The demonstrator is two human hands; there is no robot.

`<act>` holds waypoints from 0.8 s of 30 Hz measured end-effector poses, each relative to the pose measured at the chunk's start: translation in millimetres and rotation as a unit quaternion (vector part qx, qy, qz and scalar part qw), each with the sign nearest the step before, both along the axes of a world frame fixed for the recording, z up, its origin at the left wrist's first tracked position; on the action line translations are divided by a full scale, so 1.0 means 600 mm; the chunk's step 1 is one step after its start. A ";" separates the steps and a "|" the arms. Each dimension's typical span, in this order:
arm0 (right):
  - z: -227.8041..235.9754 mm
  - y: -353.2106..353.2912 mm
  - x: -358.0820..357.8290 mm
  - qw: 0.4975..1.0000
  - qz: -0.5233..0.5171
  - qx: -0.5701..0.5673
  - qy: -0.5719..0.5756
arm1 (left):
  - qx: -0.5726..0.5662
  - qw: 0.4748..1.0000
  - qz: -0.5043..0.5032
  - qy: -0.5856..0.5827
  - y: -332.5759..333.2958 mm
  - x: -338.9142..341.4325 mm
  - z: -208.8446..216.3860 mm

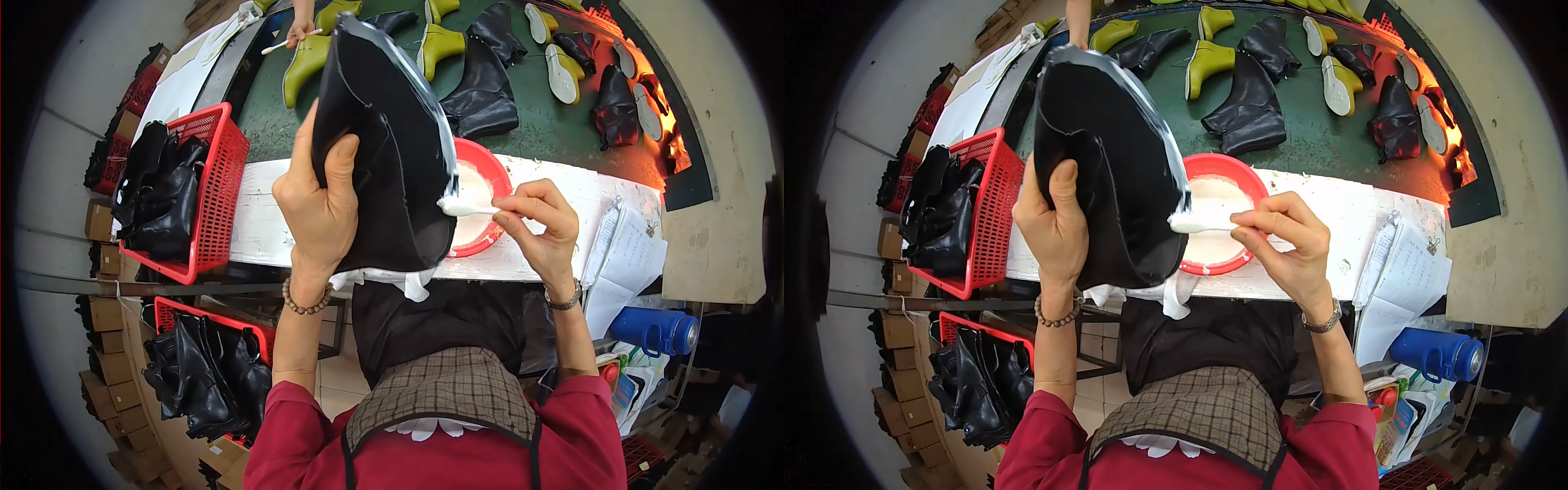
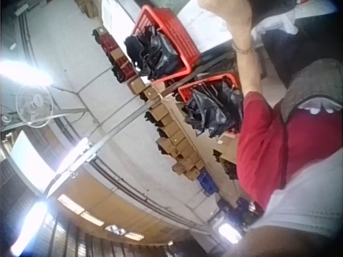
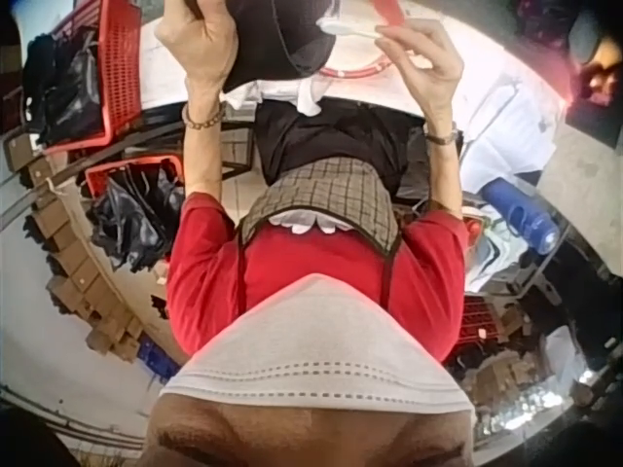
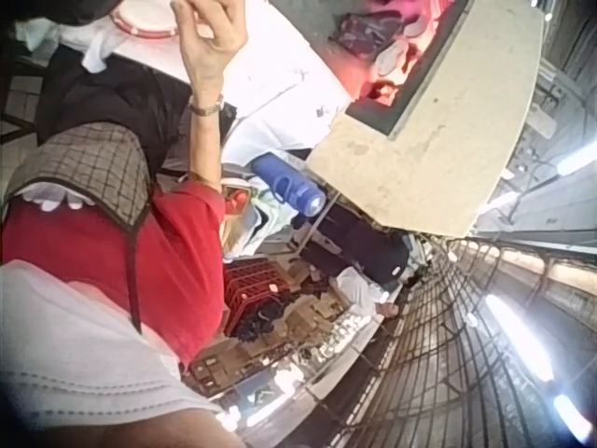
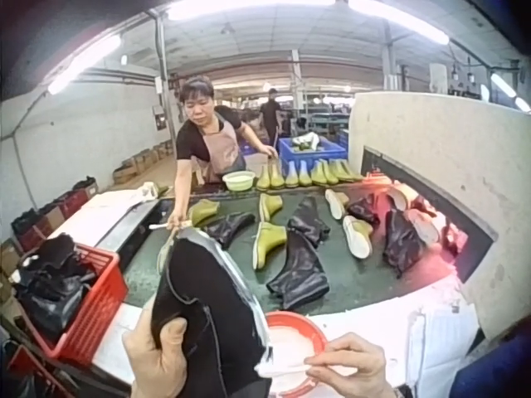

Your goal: Applying glue/cement to the edges of a boot upper using a small brush.

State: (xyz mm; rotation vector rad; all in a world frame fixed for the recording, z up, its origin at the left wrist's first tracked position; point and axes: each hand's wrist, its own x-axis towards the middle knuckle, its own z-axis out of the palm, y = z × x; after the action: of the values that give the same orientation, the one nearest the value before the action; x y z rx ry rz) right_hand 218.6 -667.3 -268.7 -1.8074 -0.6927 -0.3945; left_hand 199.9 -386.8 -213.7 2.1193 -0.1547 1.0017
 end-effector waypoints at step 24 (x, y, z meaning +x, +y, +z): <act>-0.012 0.004 0.036 0.999 -0.020 -0.008 0.042 | -0.074 0.994 -0.062 0.046 0.040 0.013 -0.050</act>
State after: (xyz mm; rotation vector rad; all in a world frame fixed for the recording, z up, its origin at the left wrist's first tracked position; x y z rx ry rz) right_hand 240.3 -665.2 -275.9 -1.8445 -0.6040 -0.3370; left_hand 207.6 -363.0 -243.7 1.9900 -0.1588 0.8155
